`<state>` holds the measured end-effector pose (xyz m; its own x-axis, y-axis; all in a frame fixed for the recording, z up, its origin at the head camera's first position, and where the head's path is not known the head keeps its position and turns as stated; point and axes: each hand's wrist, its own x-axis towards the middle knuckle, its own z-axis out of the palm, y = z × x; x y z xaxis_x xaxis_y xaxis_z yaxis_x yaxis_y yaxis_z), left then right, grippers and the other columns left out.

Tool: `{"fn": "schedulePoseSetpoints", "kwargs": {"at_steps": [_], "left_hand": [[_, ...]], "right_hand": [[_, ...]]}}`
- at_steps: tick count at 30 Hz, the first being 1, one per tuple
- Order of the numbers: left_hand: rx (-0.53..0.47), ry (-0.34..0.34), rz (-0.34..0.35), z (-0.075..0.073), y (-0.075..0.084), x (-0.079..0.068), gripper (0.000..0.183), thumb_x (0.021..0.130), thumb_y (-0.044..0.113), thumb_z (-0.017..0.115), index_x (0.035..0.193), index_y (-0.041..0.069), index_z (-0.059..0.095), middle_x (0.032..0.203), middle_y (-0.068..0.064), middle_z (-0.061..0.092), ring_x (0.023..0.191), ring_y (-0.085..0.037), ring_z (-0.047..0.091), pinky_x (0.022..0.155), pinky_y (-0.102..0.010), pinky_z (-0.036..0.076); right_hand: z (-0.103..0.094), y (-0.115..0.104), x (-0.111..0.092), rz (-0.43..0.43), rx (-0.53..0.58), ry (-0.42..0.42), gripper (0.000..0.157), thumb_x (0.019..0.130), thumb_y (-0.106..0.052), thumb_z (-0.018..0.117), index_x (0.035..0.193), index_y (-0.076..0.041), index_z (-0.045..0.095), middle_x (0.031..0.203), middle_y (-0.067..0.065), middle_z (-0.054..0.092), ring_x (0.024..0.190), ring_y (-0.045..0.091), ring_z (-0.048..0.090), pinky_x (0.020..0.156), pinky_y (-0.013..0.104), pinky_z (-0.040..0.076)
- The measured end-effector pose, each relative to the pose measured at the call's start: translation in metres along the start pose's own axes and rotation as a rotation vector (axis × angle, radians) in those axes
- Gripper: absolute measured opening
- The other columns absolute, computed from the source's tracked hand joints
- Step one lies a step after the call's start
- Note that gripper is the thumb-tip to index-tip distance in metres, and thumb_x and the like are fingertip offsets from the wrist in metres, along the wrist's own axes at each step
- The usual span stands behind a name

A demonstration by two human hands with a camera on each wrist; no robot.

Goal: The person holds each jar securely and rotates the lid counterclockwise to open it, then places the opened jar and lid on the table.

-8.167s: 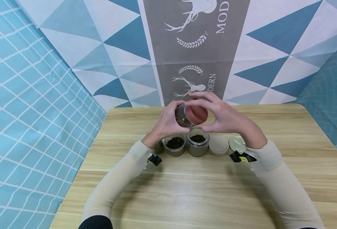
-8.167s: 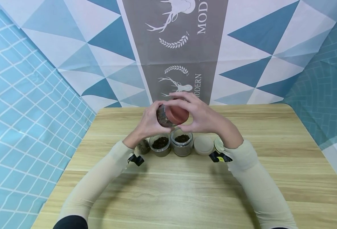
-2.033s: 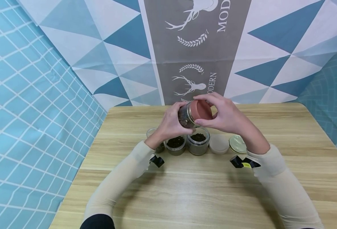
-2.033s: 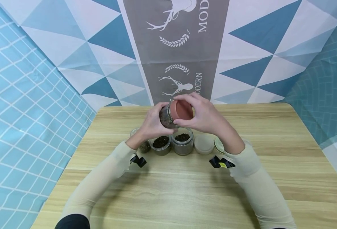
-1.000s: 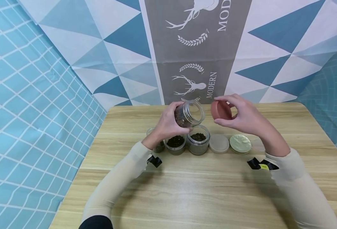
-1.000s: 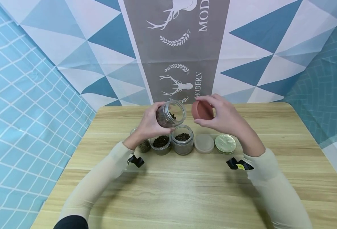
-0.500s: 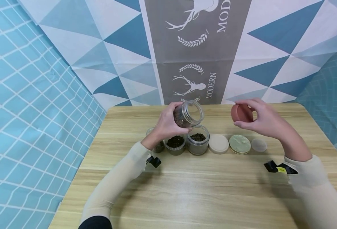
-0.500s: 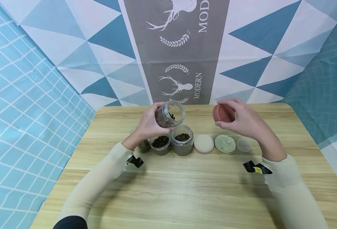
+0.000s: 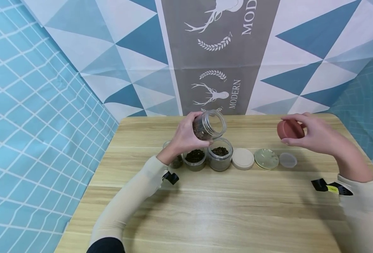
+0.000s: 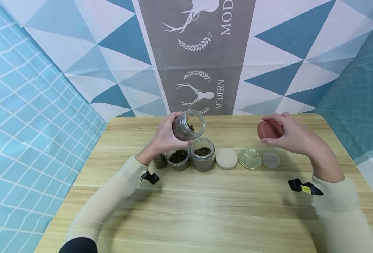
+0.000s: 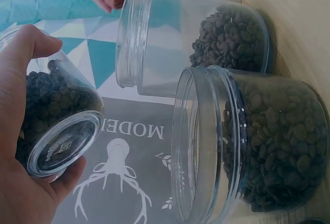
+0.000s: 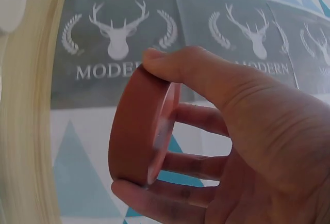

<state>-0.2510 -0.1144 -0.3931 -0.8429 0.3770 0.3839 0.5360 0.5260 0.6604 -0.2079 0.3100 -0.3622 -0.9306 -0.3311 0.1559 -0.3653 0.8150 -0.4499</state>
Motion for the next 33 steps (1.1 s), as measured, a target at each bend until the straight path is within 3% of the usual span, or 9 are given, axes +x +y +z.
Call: {"fn": "schedulePoseSetpoints", "kwargs": {"at_steps": [7,11,17,24,33], "left_hand": [[-0.007,-0.007,-0.016,-0.001,-0.001,0.0,0.099,0.069,0.021,0.103,0.154,0.001,0.057,0.145,-0.019,0.069,0.132,-0.037,0.069,0.118,-0.053,0.06],[-0.008,-0.01,-0.013,-0.001,0.0,0.0,0.099,0.069,0.021,0.103,0.153,0.001,0.056,0.145,-0.02,0.069,0.133,-0.038,0.069,0.118,-0.053,0.06],[-0.006,-0.009,-0.019,-0.001,0.0,0.0,0.099,0.069,0.022,0.103,0.154,0.001,0.056,0.146,-0.02,0.069,0.134,-0.038,0.068,0.12,-0.054,0.059],[-0.013,-0.008,-0.015,-0.002,0.0,-0.001,0.099,0.069,0.022,0.103,0.154,0.0,0.056,0.146,-0.02,0.069,0.133,-0.038,0.068,0.119,-0.055,0.059],[-0.01,-0.006,-0.008,-0.001,0.0,-0.001,0.1,0.069,0.022,0.103,0.154,0.0,0.056,0.146,-0.021,0.069,0.134,-0.038,0.069,0.12,-0.053,0.059]], "right_hand": [[-0.008,0.018,-0.012,0.014,-0.034,0.032,0.076,0.083,-0.013,0.098,0.149,0.003,0.064,0.124,0.029,0.071,0.102,0.043,0.068,0.063,0.024,0.05],[-0.013,0.025,-0.017,0.072,-0.078,0.019,0.077,0.085,-0.017,0.098,0.15,0.004,0.062,0.125,0.033,0.07,0.098,0.042,0.068,0.061,0.029,0.05],[-0.018,0.031,-0.019,0.13,-0.156,-0.018,0.08,0.086,-0.019,0.097,0.151,0.007,0.058,0.132,0.04,0.061,0.107,0.052,0.061,0.063,0.04,0.054],[-0.014,0.039,-0.017,0.132,-0.199,-0.144,0.077,0.085,-0.019,0.096,0.147,0.008,0.06,0.129,0.042,0.059,0.107,0.051,0.062,0.067,0.042,0.056],[0.003,0.057,-0.017,0.132,-0.193,-0.328,0.07,0.072,-0.008,0.1,0.131,0.005,0.064,0.116,0.031,0.064,0.099,0.041,0.063,0.071,0.044,0.063]]}}
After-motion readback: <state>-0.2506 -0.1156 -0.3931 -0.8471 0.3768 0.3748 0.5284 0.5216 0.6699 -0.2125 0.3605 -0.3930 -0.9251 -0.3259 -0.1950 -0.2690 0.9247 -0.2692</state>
